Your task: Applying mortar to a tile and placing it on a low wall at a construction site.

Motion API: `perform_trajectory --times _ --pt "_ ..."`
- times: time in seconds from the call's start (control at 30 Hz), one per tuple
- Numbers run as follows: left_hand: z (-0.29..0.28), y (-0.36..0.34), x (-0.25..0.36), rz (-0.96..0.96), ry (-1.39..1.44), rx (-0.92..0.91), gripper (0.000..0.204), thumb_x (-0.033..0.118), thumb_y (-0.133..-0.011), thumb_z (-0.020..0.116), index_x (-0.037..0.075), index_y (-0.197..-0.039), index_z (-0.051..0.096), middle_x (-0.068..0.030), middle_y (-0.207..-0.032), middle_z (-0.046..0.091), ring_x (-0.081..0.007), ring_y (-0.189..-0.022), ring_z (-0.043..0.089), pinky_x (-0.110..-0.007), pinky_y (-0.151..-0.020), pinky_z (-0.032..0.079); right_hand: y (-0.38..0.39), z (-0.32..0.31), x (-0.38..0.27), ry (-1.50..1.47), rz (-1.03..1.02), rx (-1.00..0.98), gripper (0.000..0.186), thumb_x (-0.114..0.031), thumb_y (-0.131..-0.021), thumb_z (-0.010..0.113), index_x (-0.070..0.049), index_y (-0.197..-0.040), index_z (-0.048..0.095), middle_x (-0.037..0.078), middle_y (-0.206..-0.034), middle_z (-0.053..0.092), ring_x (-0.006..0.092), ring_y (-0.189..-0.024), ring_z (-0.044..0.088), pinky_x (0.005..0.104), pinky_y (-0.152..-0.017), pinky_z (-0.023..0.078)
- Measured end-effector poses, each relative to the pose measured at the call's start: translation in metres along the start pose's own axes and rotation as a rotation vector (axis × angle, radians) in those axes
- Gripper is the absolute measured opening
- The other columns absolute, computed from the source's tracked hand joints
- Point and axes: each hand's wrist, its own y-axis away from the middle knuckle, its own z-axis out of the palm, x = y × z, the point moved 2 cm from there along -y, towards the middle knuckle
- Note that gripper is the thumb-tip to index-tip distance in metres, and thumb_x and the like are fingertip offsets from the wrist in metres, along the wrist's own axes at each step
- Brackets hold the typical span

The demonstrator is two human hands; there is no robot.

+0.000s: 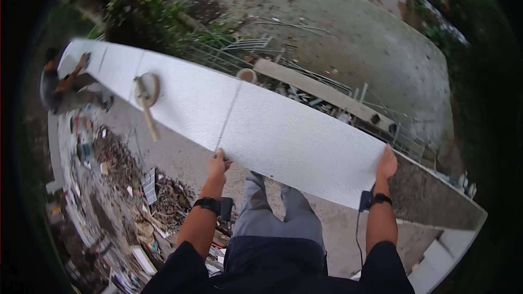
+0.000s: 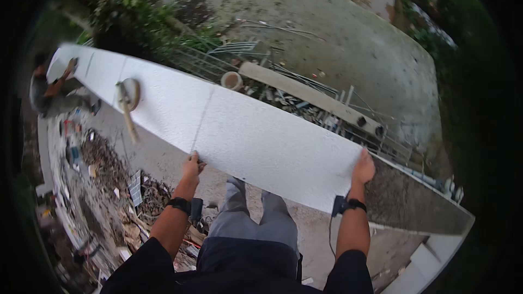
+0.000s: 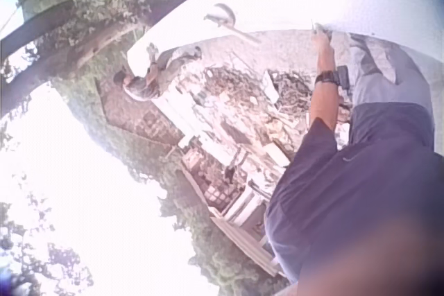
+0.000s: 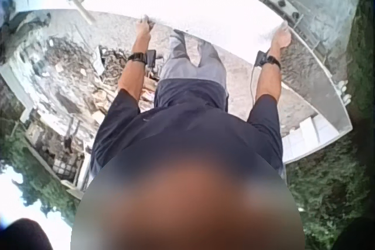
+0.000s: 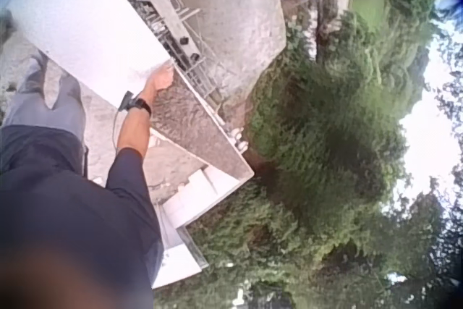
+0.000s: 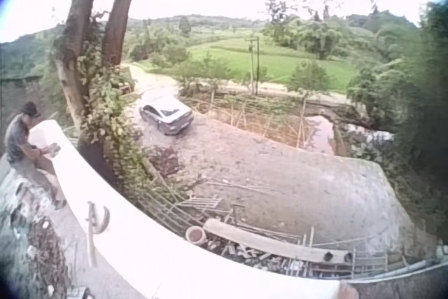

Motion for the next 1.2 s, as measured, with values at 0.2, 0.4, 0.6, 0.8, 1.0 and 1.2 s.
perform_trajectory --times 0.2,0.4,0.6,0.8,1.0,1.2 --pt "-0.027 -0.012 -0.001 0.007 -0.025 0.014 0.033 0.037 -0.096 0.059 0.004 -0.092 0.054 -0.0045 -0.074 0.055 -0.0150 -0.058 0.061 -0.022 -0.044 0.047 0.005 0.002 -0.029 0.044 0.103 -0.181 0.062 -0.060 -0.095 0.039 -0.004 -0.085 0.064 0.023 -0.083 0.067 0.0444 -0.081 0.064 0.0546 -0.072 0.050" --pt "-0.020 -0.016 -0.004 0.000 -0.061 0.065 0.035 0.039 -0.095 0.060 0.005 -0.089 0.053 -0.0039 -0.076 0.055 -0.0162 -0.060 0.063 -0.021 -0.046 0.048 0.006 -0.011 -0.015 0.060 0.079 -0.231 0.060 -0.059 -0.095 0.042 -0.003 -0.083 0.062 0.023 -0.079 0.066 0.0435 -0.078 0.064 0.0539 -0.068 0.049" --pt "-0.021 -0.021 -0.005 0.016 -0.069 0.039 0.035 0.040 -0.096 0.058 0.006 -0.090 0.054 -0.0043 -0.076 0.056 -0.0163 -0.061 0.063 -0.021 -0.047 0.048 0.005 -0.020 -0.021 0.025 0.092 -0.295 0.062 -0.060 -0.095 0.041 -0.003 -0.087 0.063 0.023 -0.085 0.067 0.0441 -0.084 0.063 0.0546 -0.073 0.049" --pt "-0.017 -0.020 -0.006 0.020 -0.093 0.016 0.035 0.040 -0.096 0.057 0.005 -0.092 0.054 -0.0046 -0.077 0.057 -0.0172 -0.062 0.064 -0.022 -0.048 0.049 0.000 -0.024 -0.017 0.032 0.105 -0.362 0.062 -0.058 -0.096 0.040 -0.002 -0.103 0.067 0.023 -0.095 0.068 0.0427 -0.091 0.064 0.0531 -0.080 0.050" --pt "-0.039 -0.026 -0.009 0.090 -0.173 0.102 0.045 0.037 -0.097 0.056 -0.006 -0.088 0.061 -0.0141 -0.074 0.064 -0.0198 -0.053 0.063 -0.028 -0.044 0.050 0.002 -0.003 -0.017 0.078 -0.029 -0.404 0.054 -0.056 -0.095 0.040 -0.013 -0.107 0.071 0.016 -0.106 0.069 0.0383 -0.099 0.064 0.0506 -0.087 0.049" --pt "-0.052 0.001 0.014 -0.021 0.005 0.083 0.032 0.028 -0.094 0.062 -0.003 -0.087 0.058 -0.0109 -0.072 0.063 -0.0219 -0.057 0.067 -0.028 -0.048 0.055 -0.005 -0.059 -0.005 0.167 -0.026 -0.343 0.059 -0.054 -0.096 0.047 0.000 -0.116 0.064 0.022 -0.106 0.066 0.0404 -0.097 0.063 0.0526 -0.080 0.050"
